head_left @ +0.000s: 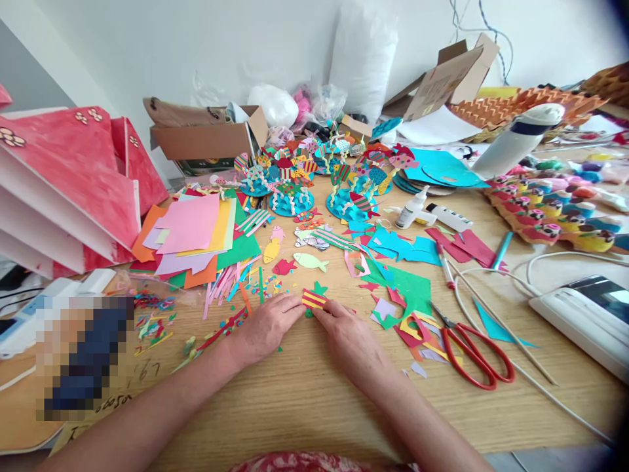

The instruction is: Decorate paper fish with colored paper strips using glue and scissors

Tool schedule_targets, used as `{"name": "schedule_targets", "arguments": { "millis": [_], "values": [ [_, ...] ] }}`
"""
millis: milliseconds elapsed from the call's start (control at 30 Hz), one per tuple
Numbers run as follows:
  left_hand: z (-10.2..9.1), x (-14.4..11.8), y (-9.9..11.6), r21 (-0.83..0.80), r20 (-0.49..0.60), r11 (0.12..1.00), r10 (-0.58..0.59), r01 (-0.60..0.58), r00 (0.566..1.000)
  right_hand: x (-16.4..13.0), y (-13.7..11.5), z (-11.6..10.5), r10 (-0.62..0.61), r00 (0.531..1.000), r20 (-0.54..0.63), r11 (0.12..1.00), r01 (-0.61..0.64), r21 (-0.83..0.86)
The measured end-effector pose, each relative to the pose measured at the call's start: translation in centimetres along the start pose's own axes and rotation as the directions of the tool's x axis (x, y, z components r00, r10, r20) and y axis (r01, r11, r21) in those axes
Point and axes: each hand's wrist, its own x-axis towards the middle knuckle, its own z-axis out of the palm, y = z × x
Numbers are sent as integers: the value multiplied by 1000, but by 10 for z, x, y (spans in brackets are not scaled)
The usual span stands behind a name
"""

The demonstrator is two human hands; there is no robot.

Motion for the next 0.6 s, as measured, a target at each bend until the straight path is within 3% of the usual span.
{"name": "schedule_targets", "arguments": {
  "millis": [433,600],
  "values": [
    [4,-5,-1,8,-8,1000,6,-6,1000,1,-8,-5,87,993,78,988,-75,-135],
    [3,-6,1,45,0,999,22,-22,1000,0,-12,-9,71,997,40,991,-66,-114]
  ]
}}
